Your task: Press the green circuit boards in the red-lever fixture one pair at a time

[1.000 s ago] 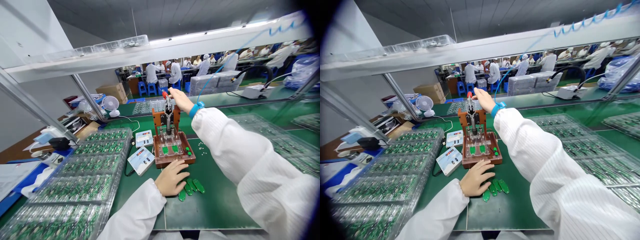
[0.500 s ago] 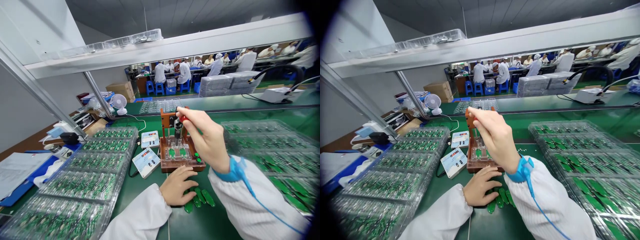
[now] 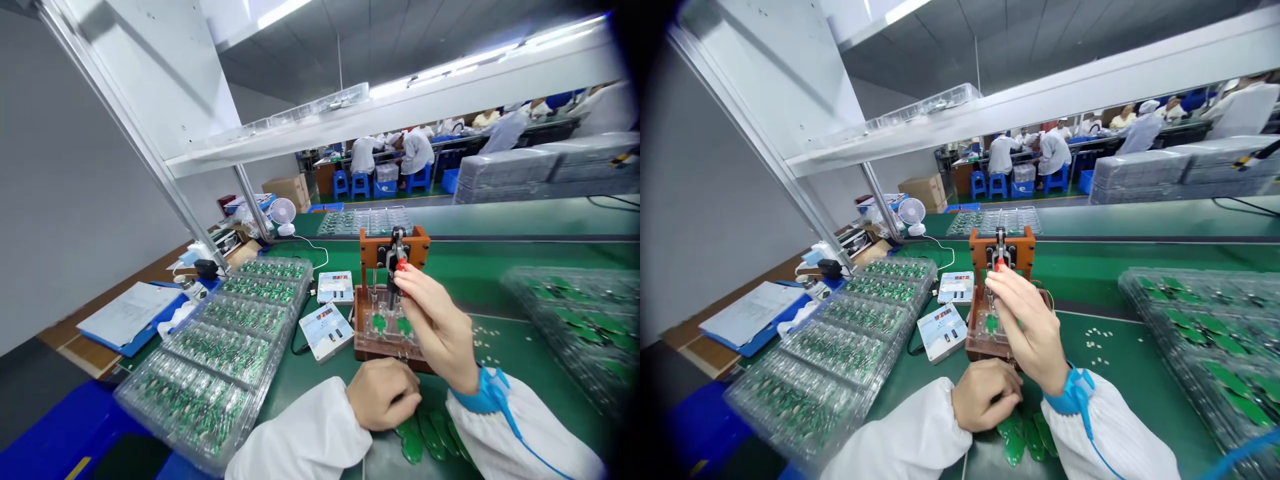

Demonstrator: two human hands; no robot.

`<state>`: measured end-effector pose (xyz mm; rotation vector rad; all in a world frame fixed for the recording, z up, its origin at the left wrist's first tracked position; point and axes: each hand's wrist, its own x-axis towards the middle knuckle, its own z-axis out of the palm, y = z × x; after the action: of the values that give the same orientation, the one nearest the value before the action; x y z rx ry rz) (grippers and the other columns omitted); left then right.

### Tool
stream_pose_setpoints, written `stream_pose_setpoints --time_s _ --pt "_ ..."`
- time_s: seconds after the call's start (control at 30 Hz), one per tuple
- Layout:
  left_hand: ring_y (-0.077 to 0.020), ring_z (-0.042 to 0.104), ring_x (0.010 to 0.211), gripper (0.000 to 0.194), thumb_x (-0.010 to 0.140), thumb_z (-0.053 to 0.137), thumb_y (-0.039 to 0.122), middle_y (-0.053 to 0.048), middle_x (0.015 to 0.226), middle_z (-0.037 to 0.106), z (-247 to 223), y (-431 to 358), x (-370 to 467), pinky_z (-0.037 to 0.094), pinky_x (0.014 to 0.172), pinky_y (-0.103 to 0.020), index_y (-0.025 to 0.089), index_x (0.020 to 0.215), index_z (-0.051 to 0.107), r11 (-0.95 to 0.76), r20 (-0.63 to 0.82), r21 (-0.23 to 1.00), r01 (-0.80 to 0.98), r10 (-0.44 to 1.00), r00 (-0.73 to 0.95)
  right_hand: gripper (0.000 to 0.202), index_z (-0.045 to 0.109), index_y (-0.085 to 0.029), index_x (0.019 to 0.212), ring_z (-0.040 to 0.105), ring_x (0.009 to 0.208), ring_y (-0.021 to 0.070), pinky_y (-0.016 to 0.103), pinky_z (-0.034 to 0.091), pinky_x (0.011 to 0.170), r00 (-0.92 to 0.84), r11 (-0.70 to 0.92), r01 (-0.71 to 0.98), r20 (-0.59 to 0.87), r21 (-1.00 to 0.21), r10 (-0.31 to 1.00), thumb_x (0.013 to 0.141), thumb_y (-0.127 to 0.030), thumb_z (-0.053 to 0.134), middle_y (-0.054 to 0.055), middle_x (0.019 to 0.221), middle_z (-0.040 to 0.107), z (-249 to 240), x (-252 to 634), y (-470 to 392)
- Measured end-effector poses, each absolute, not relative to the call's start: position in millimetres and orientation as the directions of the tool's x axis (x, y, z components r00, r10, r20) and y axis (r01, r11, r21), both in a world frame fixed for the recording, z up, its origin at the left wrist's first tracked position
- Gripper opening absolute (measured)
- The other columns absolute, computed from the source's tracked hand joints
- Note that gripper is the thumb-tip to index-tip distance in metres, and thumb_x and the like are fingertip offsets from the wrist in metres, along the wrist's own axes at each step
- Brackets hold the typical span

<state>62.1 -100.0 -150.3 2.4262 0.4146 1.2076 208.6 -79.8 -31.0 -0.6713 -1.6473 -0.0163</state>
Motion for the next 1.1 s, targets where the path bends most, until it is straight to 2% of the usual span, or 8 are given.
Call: stream_pose_setpoints --time_s 0.13,0.23,0.3,0.4,0.53,0.67,0.77,1.1 --pt "-0.0145 0.068 0.07 0.037 0.105 0.05 0.034 -0.002 0.066 0.066 -140 -108 45 0.054 0.07 -0.025 0.019 0.071 0.053 -0.829 0.763 0.551 0.095 0.547 0.345 0.058 0.06 -0.035 0.143 0.057 0.138 0.0218 0.04 0.048 0.117 -0.031 0.849 0.327 0.893 -0.416 0.449 0.097 -0.001 0.055 -0.001 0.143 0.065 -34 212 -77" --pt "-0.0148 0.064 0.068 0.045 0.106 0.049 0.035 -0.002 0.065 0.064 -130 -97 22 0.051 0.069 -0.027 0.019 0.065 0.055 -0.737 0.683 0.618 0.275 0.676 0.277 0.055 0.062 -0.036 0.14 0.057 0.138 0.0214 0.041 0.047 0.118 -0.024 0.849 0.26 0.876 -0.459 0.481 0.098 -0.002 0.054 -0.002 0.142 0.066 -35 213 -75" --pt "-0.0177 0.067 0.078 0.04 0.106 0.046 0.033 -0.005 0.077 0.069 -117 -78 4 0.053 0.079 -0.031 0.018 0.074 0.063 -0.607 0.549 0.62 0.496 0.788 0.279 0.055 0.063 -0.038 0.139 0.056 0.139 0.0211 0.041 0.048 0.118 -0.028 0.851 0.233 0.872 -0.47 0.489 0.099 -0.002 0.054 -0.003 0.141 0.066 -34 213 -75" --pt "-0.0258 0.056 0.13 0.029 0.102 0.051 0.025 -0.011 0.134 0.065 -95 -35 -20 0.043 0.114 -0.044 0.02 0.126 0.066 -0.391 0.209 0.426 0.816 0.92 0.332 0.055 0.062 -0.039 0.14 0.056 0.14 0.0205 0.041 0.049 0.117 -0.02 0.853 0.213 0.871 -0.476 0.491 0.099 -0.003 0.054 -0.004 0.141 0.067 -32 212 -75" --pt "-0.048 0.015 0.155 0.084 0.065 0.092 0.03 -0.013 0.167 0.029 -77 20 -39 0.022 0.125 -0.061 0.023 0.142 0.061 -0.35 -0.118 0.292 0.89 0.91 0.396 0.056 0.06 -0.04 0.142 0.053 0.142 0.0205 0.043 0.049 0.117 -0.023 0.857 0.214 0.875 -0.468 0.483 0.099 -0.004 0.053 -0.003 0.143 0.065 -34 211 -76" --pt "-0.047 -0.008 0.156 0.125 0.057 0.091 0.063 -0.01 0.173 0.002 -76 48 -42 0.01 0.127 -0.062 0.027 0.162 0.032 -0.379 -0.439 0.069 0.923 0.819 0.369 0.057 0.057 -0.039 0.144 0.051 0.144 0.0203 0.043 0.049 0.117 -0.037 0.863 0.215 0.879 -0.457 0.475 0.1 -0.004 0.052 -0.003 0.145 0.063 -34 210 -75" --pt "-0.0453 -0.009 0.156 0.133 0.056 0.087 0.071 -0.008 0.173 -0.002 -79 55 -41 0.01 0.127 -0.062 0.029 0.164 0.021 -0.412 -0.495 -0.009 0.911 0.794 0.354 0.057 0.057 -0.04 0.145 0.051 0.144 0.02 0.043 0.049 0.118 -0.04 0.866 0.217 0.883 -0.45 0.468 0.1 -0.004 0.052 -0.003 0.146 0.063 -32 210 -75" --pt "-0.0478 -0.007 0.156 0.139 0.05 0.082 0.08 -0.008 0.173 0.0 -88 63 -40 0.014 0.124 -0.066 0.03 0.164 0.021 -0.451 -0.528 -0.024 0.892 0.764 0.372 0.058 0.056 -0.04 0.145 0.05 0.144 0.0224 0.047 0.048 0.119 -0.012 0.862 0.218 0.882 -0.458 0.471 0.099 -0.004 0.052 -0.002 0.146 0.063 -33 207 -75"
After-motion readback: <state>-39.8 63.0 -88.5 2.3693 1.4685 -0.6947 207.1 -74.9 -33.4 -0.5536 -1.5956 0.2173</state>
